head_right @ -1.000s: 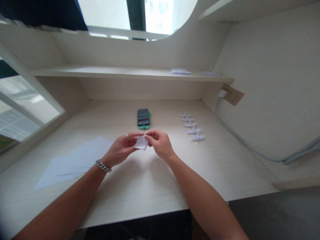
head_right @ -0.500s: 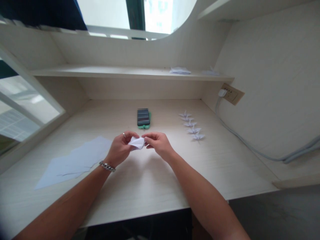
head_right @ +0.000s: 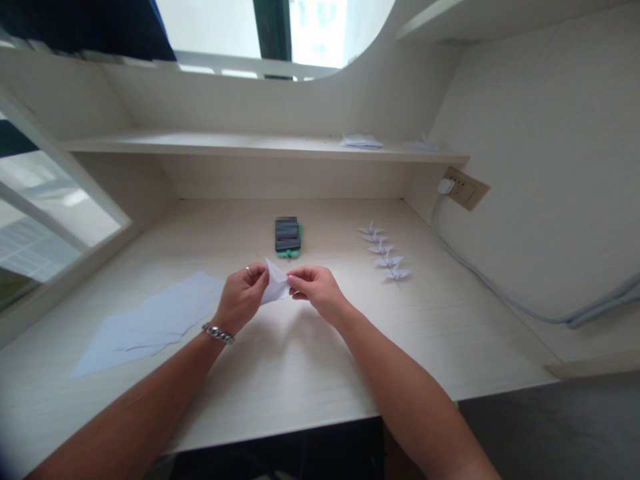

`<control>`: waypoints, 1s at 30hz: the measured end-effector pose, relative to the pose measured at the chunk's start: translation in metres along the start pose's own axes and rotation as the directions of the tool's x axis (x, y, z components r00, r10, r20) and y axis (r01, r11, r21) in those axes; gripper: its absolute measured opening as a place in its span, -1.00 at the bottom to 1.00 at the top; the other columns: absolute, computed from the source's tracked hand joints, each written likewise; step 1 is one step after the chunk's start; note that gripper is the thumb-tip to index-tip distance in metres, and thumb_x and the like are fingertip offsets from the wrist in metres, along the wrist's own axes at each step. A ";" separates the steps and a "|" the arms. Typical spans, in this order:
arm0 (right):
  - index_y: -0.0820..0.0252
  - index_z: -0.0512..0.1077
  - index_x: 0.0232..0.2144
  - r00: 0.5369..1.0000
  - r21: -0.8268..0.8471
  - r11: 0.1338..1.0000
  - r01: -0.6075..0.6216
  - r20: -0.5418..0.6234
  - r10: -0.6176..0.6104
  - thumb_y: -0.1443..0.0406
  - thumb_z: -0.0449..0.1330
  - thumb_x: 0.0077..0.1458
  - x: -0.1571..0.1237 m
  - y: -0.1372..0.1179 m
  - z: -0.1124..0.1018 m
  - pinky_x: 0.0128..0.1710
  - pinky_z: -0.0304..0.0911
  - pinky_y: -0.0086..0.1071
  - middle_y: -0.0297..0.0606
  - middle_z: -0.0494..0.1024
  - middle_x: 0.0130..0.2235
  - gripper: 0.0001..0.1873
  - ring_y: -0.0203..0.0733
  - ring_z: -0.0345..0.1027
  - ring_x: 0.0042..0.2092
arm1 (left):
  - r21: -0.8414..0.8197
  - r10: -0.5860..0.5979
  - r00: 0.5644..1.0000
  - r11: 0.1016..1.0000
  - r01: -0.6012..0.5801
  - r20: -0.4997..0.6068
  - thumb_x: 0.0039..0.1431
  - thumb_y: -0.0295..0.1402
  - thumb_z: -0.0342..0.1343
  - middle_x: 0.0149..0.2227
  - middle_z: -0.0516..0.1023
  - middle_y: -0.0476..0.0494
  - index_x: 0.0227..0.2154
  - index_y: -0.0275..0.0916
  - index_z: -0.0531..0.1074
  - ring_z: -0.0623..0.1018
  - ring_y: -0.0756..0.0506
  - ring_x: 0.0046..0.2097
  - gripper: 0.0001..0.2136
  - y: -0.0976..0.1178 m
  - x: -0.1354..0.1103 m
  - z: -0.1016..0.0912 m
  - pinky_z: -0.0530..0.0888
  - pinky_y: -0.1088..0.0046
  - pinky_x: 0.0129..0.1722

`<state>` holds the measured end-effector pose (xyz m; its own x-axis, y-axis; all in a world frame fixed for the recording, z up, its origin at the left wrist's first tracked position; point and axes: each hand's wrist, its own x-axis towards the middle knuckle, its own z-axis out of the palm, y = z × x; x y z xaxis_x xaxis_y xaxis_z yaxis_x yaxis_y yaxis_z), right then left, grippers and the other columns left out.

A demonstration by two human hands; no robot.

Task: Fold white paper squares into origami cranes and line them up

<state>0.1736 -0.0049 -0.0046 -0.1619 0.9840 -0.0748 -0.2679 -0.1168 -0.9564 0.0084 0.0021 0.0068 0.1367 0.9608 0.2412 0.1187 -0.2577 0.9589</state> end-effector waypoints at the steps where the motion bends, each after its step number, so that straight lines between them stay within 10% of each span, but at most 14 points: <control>1: 0.24 0.54 -0.44 1.000 0.001 1.000 0.000 -0.002 0.000 0.13 0.43 -0.28 0.000 0.000 0.000 -0.41 0.27 -0.43 -0.34 0.51 -0.52 -0.65 -0.36 0.33 -0.47 | -0.054 -0.044 0.998 0.997 0.046 0.035 0.12 -0.15 0.13 -0.53 0.52 -0.05 -0.43 -0.27 0.45 0.49 -0.02 -0.54 -0.75 0.000 0.000 0.000 0.39 0.52 -0.58; 5: 0.25 0.53 -0.43 1.000 -0.023 1.000 0.016 -0.024 -0.016 0.12 0.42 -0.27 0.003 0.001 -0.002 -0.40 0.28 -0.42 -0.35 0.50 -0.52 -0.64 -0.36 0.33 -0.47 | -0.146 -0.178 0.964 0.967 0.209 0.198 0.01 -0.18 0.24 -0.51 0.54 -0.06 -0.31 -0.30 0.42 0.53 -0.05 -0.54 -0.70 0.000 0.000 0.001 0.47 0.47 -0.55; 9: 0.24 0.52 -0.36 0.985 -0.221 0.964 0.145 -0.064 -0.163 0.08 0.33 -0.11 0.001 0.000 -0.002 -0.39 0.30 -0.40 -0.28 0.54 -0.44 -0.65 -0.28 0.38 -0.40 | -0.061 -0.133 0.983 0.988 0.141 0.123 -0.01 -0.25 0.24 -0.55 0.53 -0.06 -0.34 -0.33 0.44 0.53 -0.04 -0.55 -0.75 -0.003 0.001 -0.001 0.44 0.52 -0.58; 18: 0.16 0.49 -0.24 0.819 -0.793 0.453 0.407 0.098 -0.565 0.28 0.19 0.05 -0.016 0.002 0.013 -0.27 0.32 -0.37 -0.22 0.57 -0.24 -0.82 -0.22 0.44 -0.30 | 0.612 0.161 0.987 0.778 -0.144 0.028 0.06 -0.39 0.10 -0.53 0.57 -0.04 -0.32 -0.23 0.51 0.54 -0.06 -0.49 -0.86 -0.002 -0.005 0.000 0.40 0.47 -0.43; 30: 0.11 0.56 -0.29 0.834 -0.849 0.474 0.234 -0.076 -0.547 0.34 0.09 0.04 -0.011 0.003 0.008 -0.31 0.31 -0.37 -0.28 0.63 -0.37 -0.74 -0.18 0.48 -0.37 | 0.766 0.303 0.941 0.566 -0.304 0.149 0.09 -0.47 0.03 -0.45 0.59 -0.13 -0.32 -0.23 0.51 0.55 -0.12 -0.42 -0.84 -0.002 -0.007 0.005 0.36 0.44 -0.39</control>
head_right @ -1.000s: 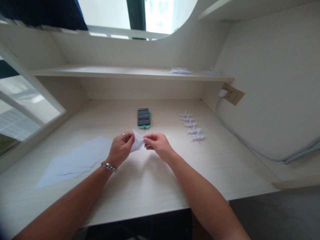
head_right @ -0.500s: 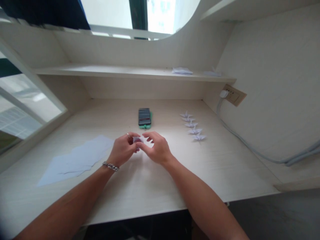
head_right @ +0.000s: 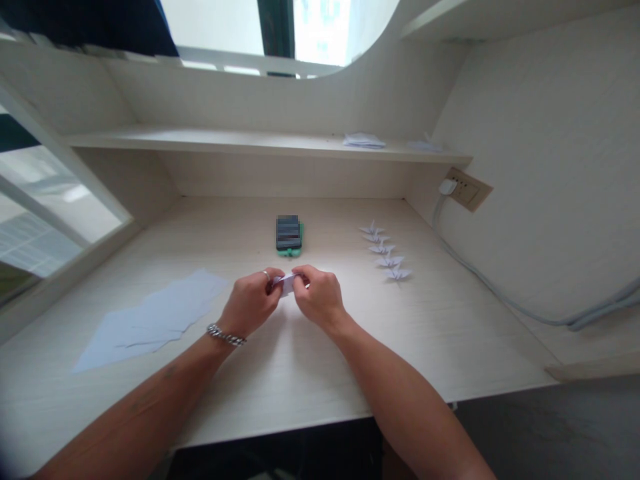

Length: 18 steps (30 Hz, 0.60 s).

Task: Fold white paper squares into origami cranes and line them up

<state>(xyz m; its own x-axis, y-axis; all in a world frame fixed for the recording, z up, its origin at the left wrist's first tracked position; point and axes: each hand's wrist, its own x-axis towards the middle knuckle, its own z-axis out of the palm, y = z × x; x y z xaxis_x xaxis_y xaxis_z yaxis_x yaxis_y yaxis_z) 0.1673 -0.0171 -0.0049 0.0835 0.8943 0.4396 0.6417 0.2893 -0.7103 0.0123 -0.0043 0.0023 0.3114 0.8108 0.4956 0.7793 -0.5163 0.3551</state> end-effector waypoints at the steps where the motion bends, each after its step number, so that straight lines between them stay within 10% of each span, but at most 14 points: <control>1: 0.11 0.57 -0.27 1.000 0.007 1.000 -0.006 0.003 0.006 0.34 0.07 0.05 0.000 0.000 0.000 -0.31 0.31 -0.37 -0.27 0.64 -0.36 -0.72 -0.17 0.49 -0.36 | -0.001 -0.004 1.000 1.000 0.004 0.002 0.09 -0.47 0.03 -0.45 0.59 -0.13 -0.32 -0.23 0.51 0.55 -0.12 -0.41 -0.84 0.000 0.000 0.000 0.36 0.44 -0.38; 10: 0.11 0.49 -0.15 1.000 0.229 0.973 -0.019 -0.009 0.022 0.25 0.03 0.18 0.001 0.002 0.001 -0.31 0.36 -0.37 -0.26 0.62 -0.29 -0.72 -0.20 0.50 -0.32 | -0.163 -0.197 0.980 0.968 0.193 -0.009 0.07 -0.41 0.06 -0.50 0.57 -0.09 -0.24 -0.24 0.53 0.55 -0.10 -0.45 -0.79 -0.006 0.003 0.002 0.41 0.42 -0.37; 18: 0.22 0.46 -0.26 0.989 0.555 0.821 -0.137 0.127 0.080 0.19 0.19 0.07 0.001 0.001 0.007 -0.52 0.32 -0.44 -0.23 0.56 -0.35 -0.77 -0.26 0.42 -0.42 | -0.718 -0.425 0.898 0.588 0.373 0.119 0.05 -0.27 0.17 -0.52 0.57 -0.08 -0.26 -0.32 0.50 0.56 -0.05 -0.50 -0.76 -0.005 0.005 0.003 0.46 0.52 -0.57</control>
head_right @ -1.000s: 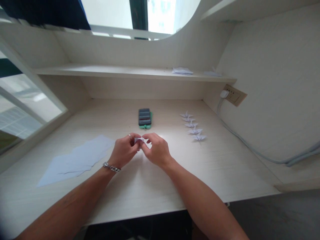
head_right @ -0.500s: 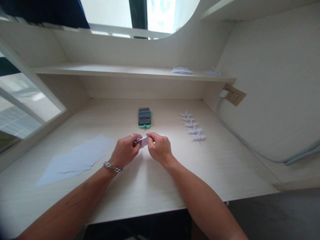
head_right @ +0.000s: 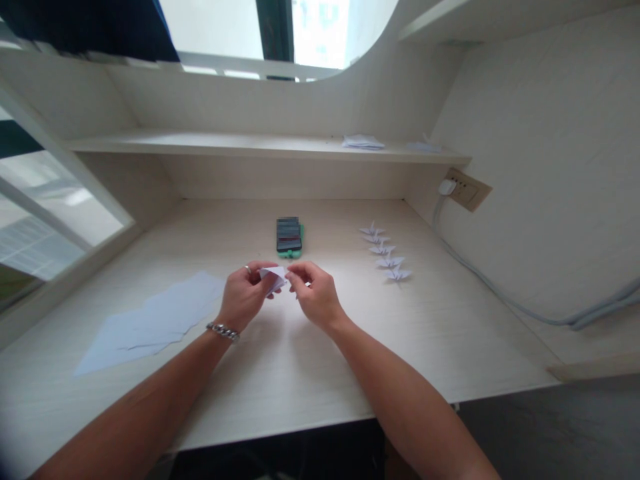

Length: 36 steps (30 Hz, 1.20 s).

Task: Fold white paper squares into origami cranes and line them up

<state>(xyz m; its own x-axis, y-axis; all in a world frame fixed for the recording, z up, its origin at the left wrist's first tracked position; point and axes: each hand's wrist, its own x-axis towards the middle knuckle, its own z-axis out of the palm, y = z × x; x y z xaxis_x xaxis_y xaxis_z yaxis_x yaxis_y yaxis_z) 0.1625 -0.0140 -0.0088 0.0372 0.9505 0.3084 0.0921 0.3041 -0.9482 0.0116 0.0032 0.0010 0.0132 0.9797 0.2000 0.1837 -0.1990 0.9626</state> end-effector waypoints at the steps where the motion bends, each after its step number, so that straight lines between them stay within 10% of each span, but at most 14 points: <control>1: 0.23 0.46 -0.28 1.000 0.023 1.000 -0.011 0.014 0.010 0.20 0.21 0.05 0.000 0.000 0.000 -0.52 0.31 -0.45 -0.24 0.55 -0.37 -0.78 -0.27 0.41 -0.43 | -0.028 -0.002 1.000 1.000 0.002 -0.002 0.04 -0.27 0.19 -0.52 0.57 -0.09 -0.27 -0.33 0.51 0.56 -0.05 -0.50 -0.75 0.000 0.000 0.001 0.47 0.52 -0.56; 14: 0.25 0.54 -0.24 0.987 0.152 0.981 -0.119 0.126 0.100 0.18 0.23 0.01 0.007 0.003 -0.005 -0.59 0.22 -0.50 -0.34 0.49 -0.54 -0.70 -0.35 0.33 -0.52 | -0.163 0.036 0.991 0.987 -0.014 0.132 -0.07 -0.22 0.31 -0.46 0.58 -0.12 -0.29 -0.36 0.47 0.55 -0.05 -0.46 -0.66 -0.004 0.003 -0.004 0.47 0.47 -0.48; 36: 0.18 0.59 -0.35 0.997 0.053 0.999 0.003 0.073 -0.007 0.20 0.35 -0.09 0.005 0.000 -0.009 -0.43 0.31 -0.40 -0.27 0.61 -0.43 -0.78 -0.26 0.40 -0.44 | 0.081 0.136 0.968 0.984 -0.156 0.212 0.08 -0.19 0.17 -0.29 0.66 -0.20 -0.20 -0.31 0.59 0.60 -0.13 -0.31 -0.68 0.003 0.000 -0.007 0.49 0.47 -0.38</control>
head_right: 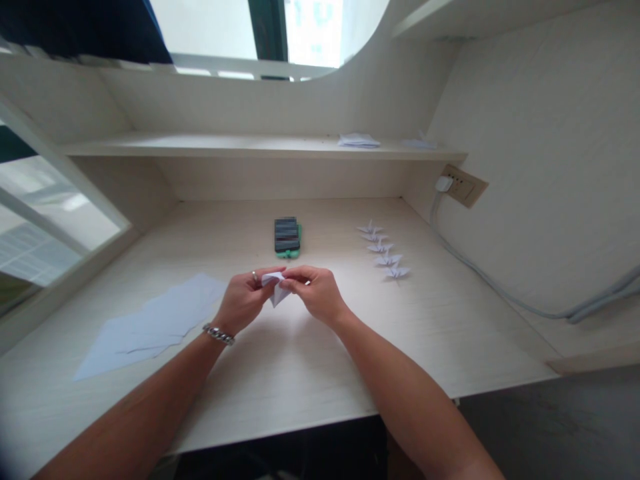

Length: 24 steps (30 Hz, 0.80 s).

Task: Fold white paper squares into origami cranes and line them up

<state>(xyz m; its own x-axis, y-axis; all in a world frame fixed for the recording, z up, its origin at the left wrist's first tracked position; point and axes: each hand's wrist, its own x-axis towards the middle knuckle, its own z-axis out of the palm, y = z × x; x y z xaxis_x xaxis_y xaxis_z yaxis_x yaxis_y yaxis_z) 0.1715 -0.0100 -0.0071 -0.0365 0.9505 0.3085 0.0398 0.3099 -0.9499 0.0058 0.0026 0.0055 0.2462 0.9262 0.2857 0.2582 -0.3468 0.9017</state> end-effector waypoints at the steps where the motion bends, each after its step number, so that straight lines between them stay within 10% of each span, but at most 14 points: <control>1: 0.17 0.59 -0.34 1.000 -0.036 0.999 0.018 -0.005 -0.018 0.21 0.34 -0.08 -0.001 -0.001 0.000 -0.40 0.32 -0.39 -0.26 0.62 -0.40 -0.79 -0.24 0.42 -0.41 | 0.000 0.000 1.000 1.000 0.000 -0.001 0.08 -0.19 0.17 -0.28 0.66 -0.20 -0.20 -0.30 0.59 0.60 -0.14 -0.30 -0.68 0.000 0.000 0.000 0.49 0.47 -0.38; 16: 0.16 0.59 -0.33 0.986 -0.325 0.938 0.122 -0.071 -0.153 0.32 0.26 -0.01 -0.003 -0.005 0.000 -0.33 0.36 -0.38 -0.25 0.63 -0.35 -0.86 -0.25 0.43 -0.41 | -0.011 0.011 1.000 1.000 -0.011 0.013 0.04 -0.45 0.06 -0.18 0.64 -0.20 -0.08 -0.29 0.53 0.60 -0.13 -0.22 -0.64 -0.005 0.001 0.002 0.53 0.39 -0.26; 24: 0.22 0.58 -0.38 0.994 -0.122 0.992 -0.006 -0.106 -0.007 0.30 0.30 -0.09 0.001 -0.002 0.000 -0.31 0.40 -0.34 -0.20 0.63 -0.38 -0.84 -0.17 0.50 -0.36 | -0.133 -0.037 0.998 0.990 0.044 0.054 0.03 -0.41 0.12 -0.21 0.64 -0.25 -0.09 -0.35 0.52 0.60 -0.12 -0.27 -0.65 -0.003 0.001 0.004 0.54 0.39 -0.33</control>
<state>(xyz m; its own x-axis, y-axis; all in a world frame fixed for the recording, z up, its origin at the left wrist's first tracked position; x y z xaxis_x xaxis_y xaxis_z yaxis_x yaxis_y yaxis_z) 0.1712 -0.0096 -0.0054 0.0691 0.9454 0.3186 0.1619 0.3045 -0.9387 0.0091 0.0038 0.0016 0.2868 0.9289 0.2342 0.1419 -0.2829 0.9486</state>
